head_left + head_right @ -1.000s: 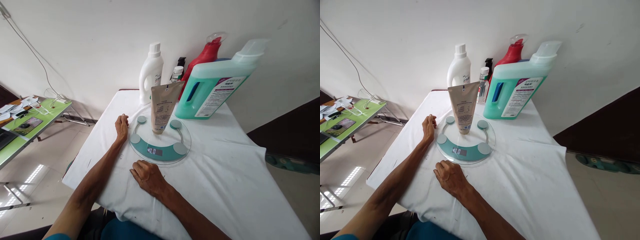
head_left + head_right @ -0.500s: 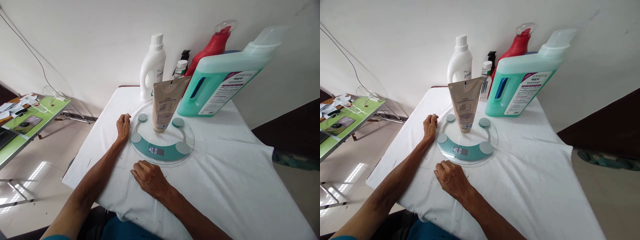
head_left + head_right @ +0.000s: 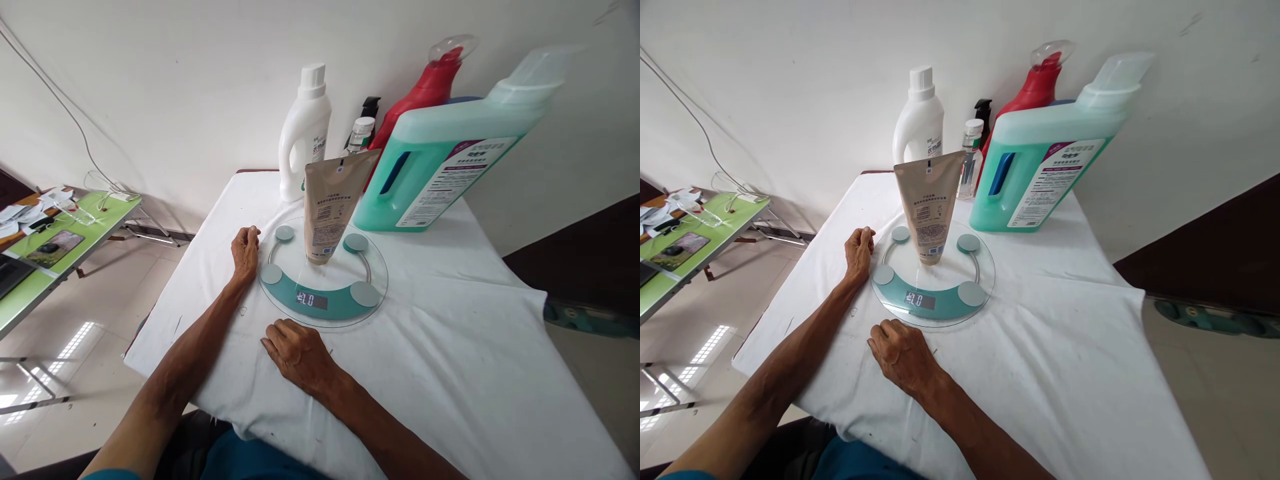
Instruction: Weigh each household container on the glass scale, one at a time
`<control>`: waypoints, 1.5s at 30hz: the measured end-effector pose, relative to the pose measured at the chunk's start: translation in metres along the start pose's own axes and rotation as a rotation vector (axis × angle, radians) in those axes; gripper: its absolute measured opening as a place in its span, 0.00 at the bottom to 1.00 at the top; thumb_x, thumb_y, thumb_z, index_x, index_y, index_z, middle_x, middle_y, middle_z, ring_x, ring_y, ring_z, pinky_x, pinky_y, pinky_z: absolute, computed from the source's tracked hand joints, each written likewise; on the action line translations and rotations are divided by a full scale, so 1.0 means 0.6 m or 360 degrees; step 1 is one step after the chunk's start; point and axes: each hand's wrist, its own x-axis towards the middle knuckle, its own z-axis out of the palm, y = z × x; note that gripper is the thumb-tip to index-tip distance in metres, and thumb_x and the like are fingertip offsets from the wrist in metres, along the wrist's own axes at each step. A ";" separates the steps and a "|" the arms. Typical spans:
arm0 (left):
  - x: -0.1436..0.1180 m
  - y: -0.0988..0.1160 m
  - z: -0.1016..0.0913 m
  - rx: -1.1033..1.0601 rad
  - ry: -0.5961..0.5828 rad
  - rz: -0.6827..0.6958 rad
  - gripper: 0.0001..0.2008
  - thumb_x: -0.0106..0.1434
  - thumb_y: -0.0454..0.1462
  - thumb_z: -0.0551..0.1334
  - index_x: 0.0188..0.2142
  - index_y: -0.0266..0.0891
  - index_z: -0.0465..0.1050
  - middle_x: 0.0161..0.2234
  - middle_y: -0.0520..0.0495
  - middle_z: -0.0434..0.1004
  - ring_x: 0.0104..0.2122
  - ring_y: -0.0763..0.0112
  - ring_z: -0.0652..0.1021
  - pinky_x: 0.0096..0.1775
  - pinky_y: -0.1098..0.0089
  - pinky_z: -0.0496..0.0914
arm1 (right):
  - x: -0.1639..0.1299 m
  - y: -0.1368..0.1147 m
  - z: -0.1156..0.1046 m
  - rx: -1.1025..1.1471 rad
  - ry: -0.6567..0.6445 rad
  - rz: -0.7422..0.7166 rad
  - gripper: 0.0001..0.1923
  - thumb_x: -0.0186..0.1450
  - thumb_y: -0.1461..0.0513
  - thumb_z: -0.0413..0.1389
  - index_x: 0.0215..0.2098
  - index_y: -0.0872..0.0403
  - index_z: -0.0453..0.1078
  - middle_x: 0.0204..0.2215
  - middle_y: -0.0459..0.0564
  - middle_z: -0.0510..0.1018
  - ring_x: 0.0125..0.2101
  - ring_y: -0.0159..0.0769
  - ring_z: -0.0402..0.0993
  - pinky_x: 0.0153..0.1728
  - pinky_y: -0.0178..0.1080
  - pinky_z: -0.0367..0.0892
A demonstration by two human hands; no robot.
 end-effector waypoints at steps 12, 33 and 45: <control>0.000 -0.001 -0.001 -0.0008 -0.0014 0.0010 0.19 0.70 0.51 0.59 0.33 0.39 0.73 0.23 0.53 0.65 0.24 0.72 0.66 0.31 0.69 0.63 | 0.000 0.000 -0.002 0.0005 0.0009 -0.0015 0.12 0.71 0.68 0.54 0.29 0.52 0.63 0.24 0.43 0.67 0.25 0.31 0.64 0.24 0.37 0.54; -0.002 0.003 -0.002 0.0004 0.0015 -0.0013 0.16 0.71 0.48 0.58 0.33 0.39 0.74 0.23 0.54 0.66 0.24 0.73 0.66 0.30 0.69 0.64 | -0.001 0.000 0.000 0.0002 -0.0032 0.0003 0.12 0.71 0.68 0.55 0.30 0.51 0.62 0.24 0.42 0.67 0.25 0.32 0.64 0.24 0.37 0.54; -0.005 0.015 -0.011 0.0006 0.0092 0.0042 0.18 0.69 0.52 0.60 0.35 0.39 0.72 0.27 0.51 0.69 0.28 0.71 0.70 0.34 0.68 0.67 | -0.003 0.002 0.003 0.0000 -0.0051 0.0005 0.12 0.71 0.68 0.56 0.30 0.52 0.62 0.24 0.42 0.68 0.25 0.31 0.65 0.25 0.37 0.54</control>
